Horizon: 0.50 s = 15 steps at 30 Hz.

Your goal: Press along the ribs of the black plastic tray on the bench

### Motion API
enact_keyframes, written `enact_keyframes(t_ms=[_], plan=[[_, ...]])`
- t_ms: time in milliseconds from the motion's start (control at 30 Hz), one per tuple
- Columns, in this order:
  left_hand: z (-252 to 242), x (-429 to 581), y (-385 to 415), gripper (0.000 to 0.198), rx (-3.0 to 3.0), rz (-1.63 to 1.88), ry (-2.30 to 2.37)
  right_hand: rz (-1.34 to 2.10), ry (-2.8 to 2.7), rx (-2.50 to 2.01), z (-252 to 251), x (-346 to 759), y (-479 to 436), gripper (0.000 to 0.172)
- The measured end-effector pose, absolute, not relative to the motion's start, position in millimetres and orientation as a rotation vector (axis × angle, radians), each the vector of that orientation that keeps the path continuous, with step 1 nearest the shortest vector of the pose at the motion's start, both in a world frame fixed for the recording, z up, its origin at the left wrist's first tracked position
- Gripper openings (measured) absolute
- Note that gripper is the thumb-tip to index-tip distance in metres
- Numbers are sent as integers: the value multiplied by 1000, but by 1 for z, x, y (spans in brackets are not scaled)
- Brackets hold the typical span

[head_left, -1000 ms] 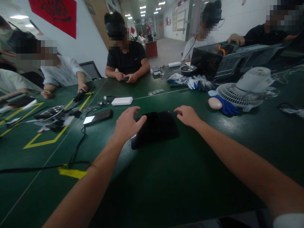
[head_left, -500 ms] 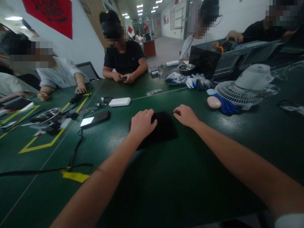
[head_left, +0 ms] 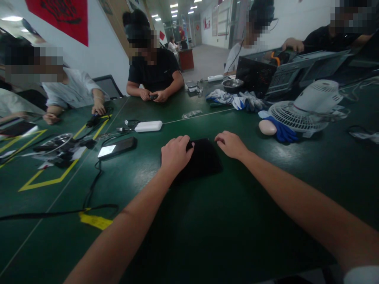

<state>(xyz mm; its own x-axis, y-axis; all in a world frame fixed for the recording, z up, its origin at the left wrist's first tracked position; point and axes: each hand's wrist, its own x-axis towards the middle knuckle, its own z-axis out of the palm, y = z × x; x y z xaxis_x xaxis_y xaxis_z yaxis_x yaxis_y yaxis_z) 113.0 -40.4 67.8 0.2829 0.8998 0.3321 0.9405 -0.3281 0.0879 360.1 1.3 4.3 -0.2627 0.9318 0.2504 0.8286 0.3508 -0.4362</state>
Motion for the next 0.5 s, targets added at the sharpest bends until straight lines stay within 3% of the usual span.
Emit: enact_keyframes(t_ms=[233,500], plan=[[76,96,-39,25,-2274,-867,-1881,286,-2155,-1535,6,360,1,24],[74,67,-40,28,-1939,-1865,-1846,292,-2097,-1534,0,362,5,24]])
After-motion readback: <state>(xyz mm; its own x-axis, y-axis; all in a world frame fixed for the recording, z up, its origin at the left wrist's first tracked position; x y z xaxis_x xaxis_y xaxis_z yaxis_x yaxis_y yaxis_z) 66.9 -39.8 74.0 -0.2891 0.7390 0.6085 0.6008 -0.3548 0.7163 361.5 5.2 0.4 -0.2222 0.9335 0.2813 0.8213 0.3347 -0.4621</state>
